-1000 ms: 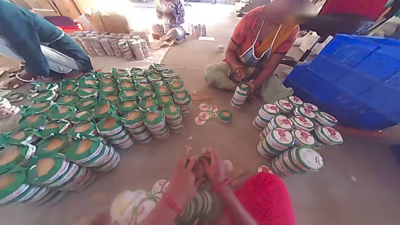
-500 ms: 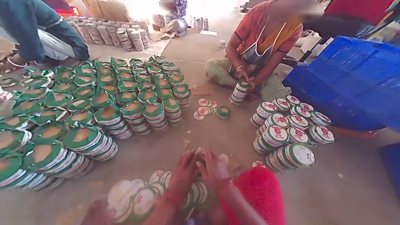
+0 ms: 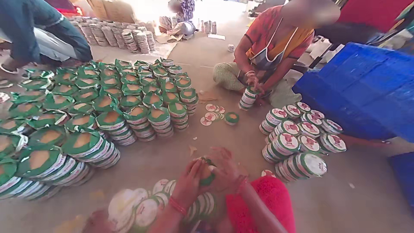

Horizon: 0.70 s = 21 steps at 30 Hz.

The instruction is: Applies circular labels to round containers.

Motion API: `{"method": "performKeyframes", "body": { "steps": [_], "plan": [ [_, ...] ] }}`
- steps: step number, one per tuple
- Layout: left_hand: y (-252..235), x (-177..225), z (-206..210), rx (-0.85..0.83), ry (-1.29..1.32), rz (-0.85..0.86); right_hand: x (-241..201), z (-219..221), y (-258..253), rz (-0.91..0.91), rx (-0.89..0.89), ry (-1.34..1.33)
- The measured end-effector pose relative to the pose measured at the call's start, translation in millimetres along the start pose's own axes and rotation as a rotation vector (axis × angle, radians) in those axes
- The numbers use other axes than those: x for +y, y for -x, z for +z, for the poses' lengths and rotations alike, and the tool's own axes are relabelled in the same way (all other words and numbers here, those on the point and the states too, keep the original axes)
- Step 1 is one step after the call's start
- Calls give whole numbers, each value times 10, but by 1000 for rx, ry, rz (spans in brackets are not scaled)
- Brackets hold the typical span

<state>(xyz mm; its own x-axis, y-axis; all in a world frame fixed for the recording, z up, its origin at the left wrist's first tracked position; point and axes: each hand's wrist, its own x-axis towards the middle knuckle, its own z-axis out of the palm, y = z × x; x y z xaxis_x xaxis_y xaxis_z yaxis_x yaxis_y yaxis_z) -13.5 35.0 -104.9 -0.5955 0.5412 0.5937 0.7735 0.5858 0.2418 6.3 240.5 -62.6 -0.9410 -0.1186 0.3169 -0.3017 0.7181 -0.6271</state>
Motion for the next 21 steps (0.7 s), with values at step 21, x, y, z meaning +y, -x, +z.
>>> {"method": "performKeyframes", "body": {
  "steps": [21],
  "plan": [
    [-8,-12,-11,39,77,-6,324,88,404,-2,88,-543]
  ]
}}
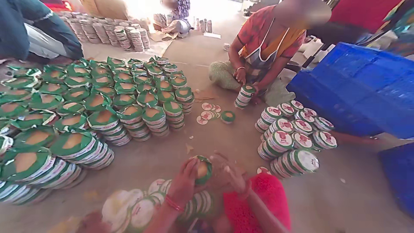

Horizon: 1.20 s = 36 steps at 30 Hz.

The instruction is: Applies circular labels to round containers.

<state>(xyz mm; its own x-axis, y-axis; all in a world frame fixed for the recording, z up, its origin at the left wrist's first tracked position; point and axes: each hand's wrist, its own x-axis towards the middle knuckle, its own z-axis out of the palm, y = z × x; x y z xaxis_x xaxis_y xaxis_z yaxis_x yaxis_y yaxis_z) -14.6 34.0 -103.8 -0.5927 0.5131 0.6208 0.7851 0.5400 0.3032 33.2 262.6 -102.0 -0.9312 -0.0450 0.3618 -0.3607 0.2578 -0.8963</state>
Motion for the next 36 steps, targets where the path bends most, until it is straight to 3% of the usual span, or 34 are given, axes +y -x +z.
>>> {"method": "performKeyframes", "body": {
  "steps": [3,8,17,27,31,36],
  "plan": [
    [7,-9,7,-3,18,-2,62,-24,28,-83,-90,231],
    [-1,-36,-4,-6,-12,3,61,-16,-30,-115,-134,255],
    [-49,-9,-30,-47,-28,-9,-41,16,192,-46,-94,431],
    [-99,-7,-72,-37,-8,10,-303,226,467,-149,-74,769],
    [-169,-68,-192,-156,74,15,-429,380,485,-208,-61,937],
    [-299,-282,-417,-426,276,-26,-560,524,442,-262,-46,1095]
  ]
}}
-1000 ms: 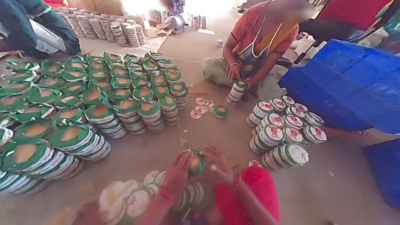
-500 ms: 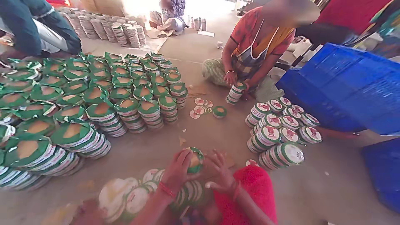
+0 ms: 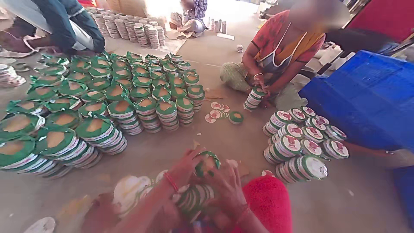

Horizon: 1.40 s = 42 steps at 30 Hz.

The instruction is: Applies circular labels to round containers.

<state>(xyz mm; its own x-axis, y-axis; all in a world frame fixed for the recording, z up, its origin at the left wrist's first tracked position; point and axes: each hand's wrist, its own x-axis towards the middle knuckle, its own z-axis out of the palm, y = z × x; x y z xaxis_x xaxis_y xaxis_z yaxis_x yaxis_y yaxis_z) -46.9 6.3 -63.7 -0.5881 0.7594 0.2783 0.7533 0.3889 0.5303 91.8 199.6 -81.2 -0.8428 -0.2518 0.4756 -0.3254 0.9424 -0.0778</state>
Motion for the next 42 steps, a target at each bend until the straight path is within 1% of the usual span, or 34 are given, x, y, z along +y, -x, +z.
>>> {"method": "performKeyframes", "body": {
  "steps": [4,10,13,17,20,23,25,28,31,32,34,36,37,38,40,42],
  "plan": [
    [-27,-56,-93,-68,81,-62,-79,-25,-131,-47,19,52],
    [-46,-167,32,-54,195,-101,-41,-69,-293,-110,6,48],
    [-68,-209,71,-28,290,-75,-21,-94,-374,-159,-12,79],
    [-94,-275,94,-47,349,-85,-6,-104,-458,-201,-10,65],
    [-140,-235,47,-73,351,-113,45,-155,-592,-84,-40,12],
    [-148,-301,94,-46,396,-70,119,-214,-711,21,-143,2],
    [-150,-349,105,-53,401,-68,132,-195,-761,37,-190,-2],
    [-142,-307,117,-29,411,-108,78,-118,-799,26,-207,-11],
    [-82,-245,146,-1,468,-200,-36,-102,-845,-3,-260,11],
    [-63,-247,170,31,501,-189,-69,-102,-852,-22,-281,11],
    [-33,-275,222,95,557,-134,-107,-87,-827,-116,-243,39],
    [-7,-314,265,148,560,-54,-109,-105,-796,-201,-216,48],
    [-2,-327,279,161,554,-30,-92,-142,-799,-202,-230,22],
    [-3,-317,276,163,563,-33,-57,-195,-812,-167,-251,-37],
    [3,-264,262,166,589,-62,59,-311,-838,-34,-268,-145],
    [-1,-246,281,183,597,-53,191,-380,-824,100,-197,-141]
  ]
}}
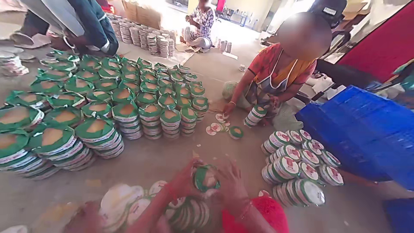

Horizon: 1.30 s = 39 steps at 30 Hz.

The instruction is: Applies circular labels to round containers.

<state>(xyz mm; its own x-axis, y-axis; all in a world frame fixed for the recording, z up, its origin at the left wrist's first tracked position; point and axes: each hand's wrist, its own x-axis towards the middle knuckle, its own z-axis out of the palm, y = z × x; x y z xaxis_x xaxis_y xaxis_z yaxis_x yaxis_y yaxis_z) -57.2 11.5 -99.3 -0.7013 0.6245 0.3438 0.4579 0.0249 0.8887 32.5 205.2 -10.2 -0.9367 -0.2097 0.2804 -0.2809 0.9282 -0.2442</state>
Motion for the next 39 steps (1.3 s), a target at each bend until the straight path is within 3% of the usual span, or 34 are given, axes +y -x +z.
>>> {"method": "performKeyframes", "body": {
  "steps": [3,7,10,16,20,24,26,30,32,35,39],
  "plan": [
    [15,-23,34,0,17,-24,153,-17,37,133,52,13],
    [21,-16,53,15,9,-40,201,154,35,215,-104,-84],
    [43,6,66,28,19,-86,150,210,-8,168,-94,-93],
    [59,-28,78,52,-3,-91,-84,112,-169,96,-239,4],
    [55,76,26,1,-8,-215,-226,143,-120,-41,-230,51],
    [46,-16,-4,-33,3,-76,-199,32,-67,-75,-201,-18],
    [75,-35,-112,-97,-85,-122,-78,-20,-8,17,-130,-153],
    [205,-138,-426,-252,-385,-631,223,21,281,154,230,-374],
    [379,-401,-418,-272,-508,-742,278,108,452,255,339,-504],
    [515,-582,-323,-285,-537,-740,212,290,637,346,449,-629],
    [500,-547,-304,-258,-498,-596,109,488,786,371,493,-755]
  ]
}}
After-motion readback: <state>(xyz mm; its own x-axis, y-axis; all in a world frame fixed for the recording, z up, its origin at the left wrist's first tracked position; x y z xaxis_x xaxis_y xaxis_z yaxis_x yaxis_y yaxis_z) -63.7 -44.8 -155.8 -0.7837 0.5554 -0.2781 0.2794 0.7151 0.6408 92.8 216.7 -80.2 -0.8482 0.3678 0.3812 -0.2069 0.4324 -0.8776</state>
